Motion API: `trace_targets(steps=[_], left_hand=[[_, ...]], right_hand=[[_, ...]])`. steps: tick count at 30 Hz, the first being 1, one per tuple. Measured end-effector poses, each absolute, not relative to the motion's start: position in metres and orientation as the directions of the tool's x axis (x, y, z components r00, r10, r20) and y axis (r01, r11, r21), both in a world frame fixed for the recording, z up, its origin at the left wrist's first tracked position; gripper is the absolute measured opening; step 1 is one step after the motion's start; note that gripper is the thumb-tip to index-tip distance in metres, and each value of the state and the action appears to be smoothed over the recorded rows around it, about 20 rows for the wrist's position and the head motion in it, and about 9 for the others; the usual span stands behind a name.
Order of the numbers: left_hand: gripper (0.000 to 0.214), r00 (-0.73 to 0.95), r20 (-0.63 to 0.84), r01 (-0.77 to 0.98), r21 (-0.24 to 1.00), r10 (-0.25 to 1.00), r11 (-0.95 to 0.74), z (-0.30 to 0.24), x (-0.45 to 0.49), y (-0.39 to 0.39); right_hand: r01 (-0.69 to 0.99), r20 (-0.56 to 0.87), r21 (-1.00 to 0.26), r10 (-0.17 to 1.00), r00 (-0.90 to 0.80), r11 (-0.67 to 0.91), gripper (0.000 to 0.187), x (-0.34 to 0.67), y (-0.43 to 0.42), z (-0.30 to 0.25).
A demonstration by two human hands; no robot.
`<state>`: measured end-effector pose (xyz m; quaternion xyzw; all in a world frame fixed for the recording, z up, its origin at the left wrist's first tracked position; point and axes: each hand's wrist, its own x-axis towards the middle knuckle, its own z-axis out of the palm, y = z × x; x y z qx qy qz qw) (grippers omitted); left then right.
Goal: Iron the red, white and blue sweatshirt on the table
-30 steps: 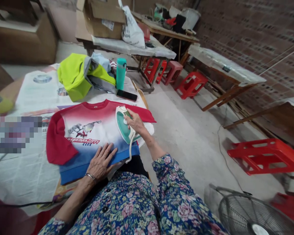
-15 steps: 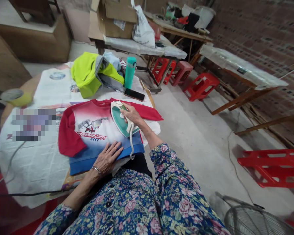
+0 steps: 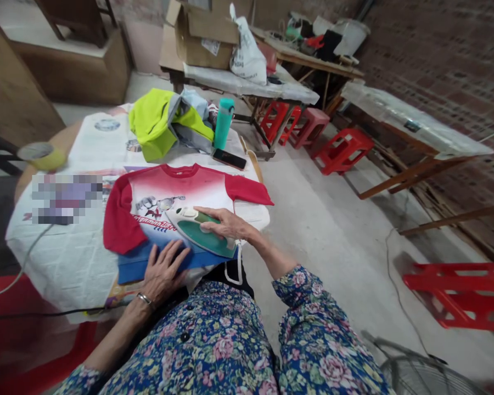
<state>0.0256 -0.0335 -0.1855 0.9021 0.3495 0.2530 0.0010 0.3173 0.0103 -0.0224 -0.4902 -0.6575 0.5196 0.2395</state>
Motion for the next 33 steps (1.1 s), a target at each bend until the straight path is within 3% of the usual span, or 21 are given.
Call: trace_targets(steps=[6, 19, 27, 33], left_hand=[[0.067, 0.559, 0.355, 0.731, 0.215, 0.750, -0.647, -0.180, 0.011, -0.047], [0.051, 0.634, 0.413, 0.618, 0.236, 0.654, -0.749, -0.176, -0.011, -0.031], [0.048, 0.662, 0.485, 0.577, 0.158, 0.572, -0.801, -0.177, -0.006, -0.004], [0.046, 0.682, 0.467, 0.554, 0.172, 0.563, -0.814, -0.178, -0.009, -0.009]], right_hand=[[0.400, -0.107, -0.916, 0.936, -0.336, 0.039, 0.062, 0.288, 0.049, -0.023], [0.335, -0.208, -0.920, 0.978, 0.015, -0.201, 0.058, 0.238, 0.135, -0.004], [0.338, -0.240, -0.926, 0.952, -0.187, -0.167, 0.061, 0.248, 0.105, 0.004], [0.311, -0.264, -0.932, 0.935, -0.235, -0.185, 0.060, 0.287, 0.038, -0.005]])
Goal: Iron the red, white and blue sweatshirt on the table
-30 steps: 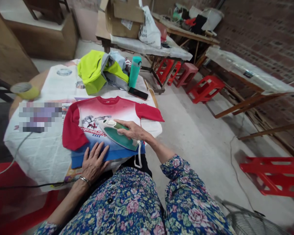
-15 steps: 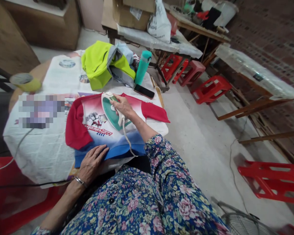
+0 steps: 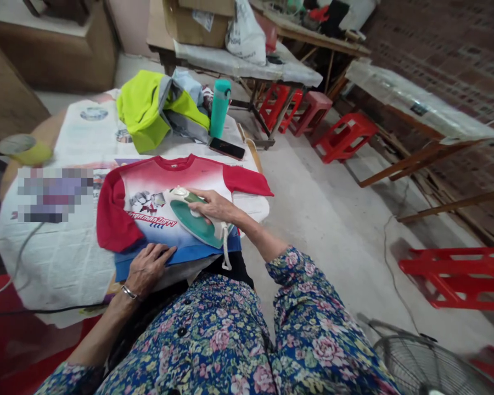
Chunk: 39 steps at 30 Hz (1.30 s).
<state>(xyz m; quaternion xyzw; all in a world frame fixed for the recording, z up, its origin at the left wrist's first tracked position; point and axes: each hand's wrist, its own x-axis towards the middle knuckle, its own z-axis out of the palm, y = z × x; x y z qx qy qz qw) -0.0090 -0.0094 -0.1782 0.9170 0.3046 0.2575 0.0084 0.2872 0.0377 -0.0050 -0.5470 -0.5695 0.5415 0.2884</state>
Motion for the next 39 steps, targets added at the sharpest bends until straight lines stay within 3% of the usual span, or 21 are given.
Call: trace_targets(steps=[4, 8, 20, 25, 30, 39], left_hand=[[0.047, 0.710, 0.454, 0.535, 0.149, 0.538, -0.832, -0.179, -0.008, -0.025], [0.050, 0.705, 0.424, 0.543, 0.192, 0.568, -0.817, -0.178, -0.008, -0.032], [0.031, 0.722, 0.387, 0.508, 0.267, 0.574, -0.819, -0.167, -0.002, -0.036], [0.050, 0.739, 0.355, 0.516, 0.248, 0.573, -0.820, -0.159, 0.002, -0.037], [0.063, 0.734, 0.346, 0.543, 0.218, 0.584, -0.811, -0.155, 0.007, -0.037], [0.038, 0.723, 0.388, 0.529, 0.220, 0.571, -0.820, -0.160, 0.041, -0.034]], right_hand=[[0.295, -0.323, -0.920, 0.927, -0.189, -0.260, 0.070, 0.304, 0.000, -0.010], [0.259, -0.302, -0.929, 0.946, -0.120, -0.264, 0.068, 0.309, -0.004, -0.011], [0.295, -0.185, -0.932, 0.977, 0.109, -0.209, 0.051, 0.287, 0.114, -0.005], [0.367, -0.209, -0.903, 0.974, 0.082, -0.225, 0.052, 0.265, 0.137, 0.010], [0.350, -0.246, -0.909, 0.969, -0.010, -0.227, 0.052, 0.270, 0.109, 0.010], [0.296, -0.237, -0.928, 0.971, -0.008, -0.225, 0.066, 0.306, -0.013, -0.010]])
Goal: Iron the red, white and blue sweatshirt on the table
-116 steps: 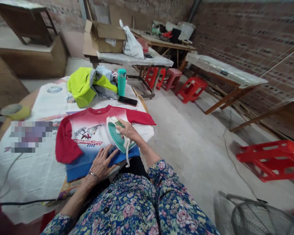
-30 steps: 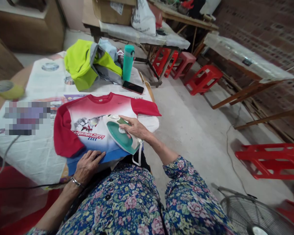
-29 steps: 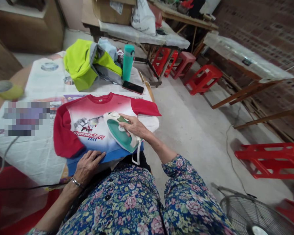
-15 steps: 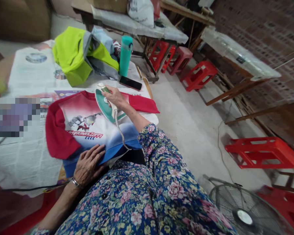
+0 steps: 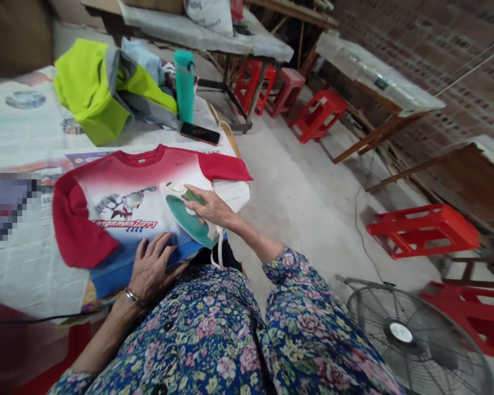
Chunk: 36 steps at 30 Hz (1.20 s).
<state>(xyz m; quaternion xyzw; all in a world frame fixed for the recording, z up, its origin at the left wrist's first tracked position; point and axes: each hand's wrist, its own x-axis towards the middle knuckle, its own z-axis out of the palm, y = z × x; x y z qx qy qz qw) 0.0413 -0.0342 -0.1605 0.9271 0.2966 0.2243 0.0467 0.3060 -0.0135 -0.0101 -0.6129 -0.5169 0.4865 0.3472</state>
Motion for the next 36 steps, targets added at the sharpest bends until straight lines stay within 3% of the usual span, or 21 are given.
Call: trace_targets(steps=[6, 11, 16, 25, 36], left_hand=[[0.052, 0.731, 0.394, 0.492, 0.262, 0.558, -0.830, -0.175, 0.069, -0.033], [0.073, 0.756, 0.318, 0.547, 0.173, 0.572, -0.819, -0.170, 0.071, -0.042], [0.072, 0.753, 0.327, 0.552, 0.159, 0.571, -0.818, -0.165, 0.071, -0.044], [0.066, 0.763, 0.357, 0.532, 0.128, 0.540, -0.837, -0.165, 0.071, -0.038], [0.070, 0.731, 0.399, 0.540, 0.156, 0.553, -0.827, -0.176, 0.075, -0.035]], right_hand=[[0.258, -0.263, -0.928, 0.963, 0.056, -0.269, 0.069, 0.320, -0.062, -0.027], [0.297, -0.157, -0.933, 0.974, 0.166, -0.201, 0.064, 0.336, -0.032, -0.035], [0.366, -0.072, -0.920, 0.978, 0.195, -0.141, 0.059, 0.343, 0.032, -0.023], [0.391, -0.139, -0.894, 0.964, 0.225, -0.220, 0.051, 0.328, 0.101, -0.004], [0.308, -0.214, -0.919, 0.968, 0.133, -0.245, 0.064, 0.341, -0.042, -0.019]])
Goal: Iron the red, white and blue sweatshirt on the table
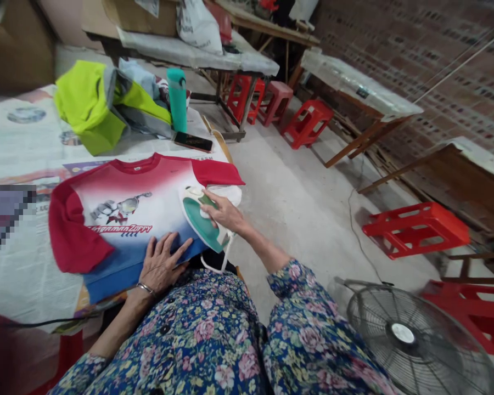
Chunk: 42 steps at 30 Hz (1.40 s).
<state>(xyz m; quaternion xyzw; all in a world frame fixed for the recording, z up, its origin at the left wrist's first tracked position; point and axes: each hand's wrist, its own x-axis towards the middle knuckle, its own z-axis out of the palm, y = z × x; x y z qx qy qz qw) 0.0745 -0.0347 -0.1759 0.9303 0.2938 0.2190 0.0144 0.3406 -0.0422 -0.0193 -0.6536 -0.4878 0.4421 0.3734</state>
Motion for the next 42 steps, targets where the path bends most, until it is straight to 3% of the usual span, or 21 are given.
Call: trace_targets(steps=[7, 18, 24, 31, 35, 42], left_hand=[[0.070, 0.741, 0.369, 0.536, 0.178, 0.561, -0.825, -0.167, 0.074, -0.038], [0.071, 0.742, 0.321, 0.542, 0.228, 0.588, -0.809, -0.167, 0.075, -0.043], [0.071, 0.742, 0.351, 0.530, 0.216, 0.572, -0.820, -0.171, 0.075, -0.038], [0.066, 0.733, 0.354, 0.552, 0.189, 0.581, -0.812, -0.169, 0.064, -0.042], [0.078, 0.675, 0.345, 0.628, 0.194, 0.652, -0.753, -0.166, 0.030, -0.050], [0.084, 0.584, 0.387, 0.701, 0.203, 0.713, -0.684, -0.175, -0.011, -0.061]], right_hand=[[0.293, -0.199, -0.924, 0.963, 0.182, -0.246, 0.065, 0.351, -0.078, -0.031], [0.330, -0.136, -0.932, 0.989, 0.056, -0.147, 0.061, 0.323, 0.061, -0.024], [0.259, -0.153, -0.951, 0.985, 0.079, -0.169, 0.059, 0.297, 0.080, -0.022], [0.298, -0.179, -0.945, 0.977, -0.114, -0.139, 0.065, 0.296, 0.014, -0.021], [0.328, -0.169, -0.940, 0.964, -0.205, -0.096, 0.071, 0.297, -0.019, -0.025], [0.420, -0.175, -0.907, 0.889, -0.422, 0.021, 0.072, 0.272, -0.010, -0.019]])
